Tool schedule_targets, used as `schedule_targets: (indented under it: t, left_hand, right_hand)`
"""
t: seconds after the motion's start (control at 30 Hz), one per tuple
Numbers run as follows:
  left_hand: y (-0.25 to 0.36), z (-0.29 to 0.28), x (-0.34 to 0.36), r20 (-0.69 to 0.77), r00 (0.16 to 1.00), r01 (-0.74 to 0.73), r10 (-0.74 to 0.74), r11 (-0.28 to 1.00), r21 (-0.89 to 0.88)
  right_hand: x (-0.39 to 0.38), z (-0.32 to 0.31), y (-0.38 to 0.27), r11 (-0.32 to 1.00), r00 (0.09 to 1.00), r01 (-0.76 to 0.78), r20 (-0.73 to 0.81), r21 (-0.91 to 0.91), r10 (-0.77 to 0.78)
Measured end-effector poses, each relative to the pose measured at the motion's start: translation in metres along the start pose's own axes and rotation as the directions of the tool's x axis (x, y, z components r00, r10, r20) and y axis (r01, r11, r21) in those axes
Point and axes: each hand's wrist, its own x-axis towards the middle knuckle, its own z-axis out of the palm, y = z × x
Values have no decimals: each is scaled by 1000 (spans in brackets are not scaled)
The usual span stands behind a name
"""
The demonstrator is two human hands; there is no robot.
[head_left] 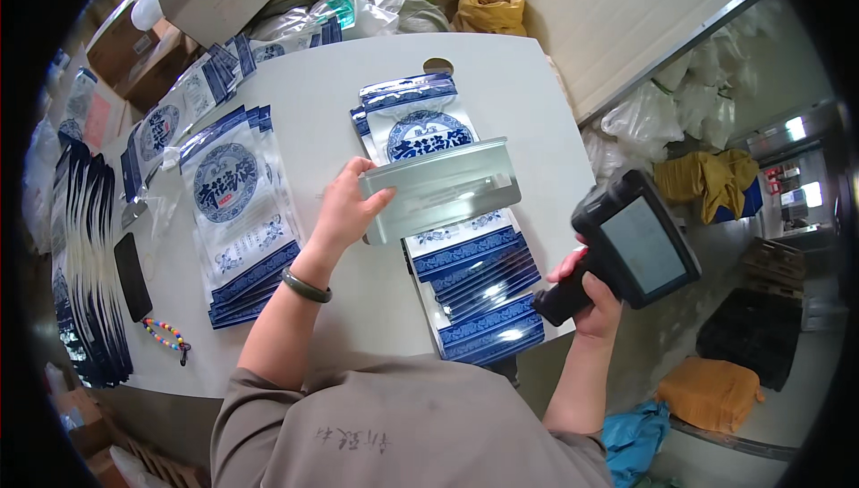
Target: Printing codes or labels on plastic bags using a handheld inkjet printer.
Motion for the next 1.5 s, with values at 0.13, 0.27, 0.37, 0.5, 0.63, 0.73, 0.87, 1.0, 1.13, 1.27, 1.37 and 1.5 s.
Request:
schedule_targets:
  t: [0.13, 0.27, 0.37, 0.5, 0.63, 0.73, 0.87, 1.0, 1.13, 1.27, 1.37, 1.5]
  left_hand:
    - [-2, 1, -3, -50, 998, -23, 29, 994, 105]
    - [3, 1, -4, -43, 999, 11, -8, 999, 52]
    - [5, -2, -5, -47, 999, 20, -18, 999, 44]
    - [3, -2, -6, -52, 999, -7, 9, 999, 33]
    - [5, -3, -7, -34, 999, 15, -15, 1000, 15]
    - [0, -1, -7, -15, 999, 48, -48, 999, -24]
    - [-5, 3, -7, -16, 999, 33, -34, 999, -43]
    - [-3, 4, -4, 24, 998, 61, -59, 995, -81]
    - [-4, 8, -2, -41, 999, 13, -14, 999, -31]
    - [-4, 4, -3, -30, 999, 11, -13, 997, -73]
    - [12, -8, -5, 38, 996, 82, -78, 988, -130]
    - [3, -8, -10, 8, 997, 77, -77, 977, -197]
  right_hand:
    - [6, 28, -6, 979, 976, -202, 84, 22, 200]
    - [16, 63, -16, 946, 950, -297, 59, -131, 306]
    - [25, 82, -14, 875, 914, -390, -3, -288, 406]
    - [34, 101, -7, 805, 895, -415, -30, -424, 445]
    - [39, 117, 2, 717, 871, -445, -71, -536, 486]
    - [41, 131, 5, 687, 840, -502, -106, -525, 532]
    - [41, 145, 10, 634, 811, -539, -138, -554, 569]
    - [41, 145, 17, 544, 798, -530, -166, -651, 579]
    - [51, 138, 8, 509, 808, -508, -178, -695, 562]
    - [68, 89, -1, 540, 813, -553, -268, -635, 518]
    - [67, 39, -10, 738, 832, -554, -282, -385, 478]
    - [48, 13, -2, 937, 909, -308, -341, -166, 238]
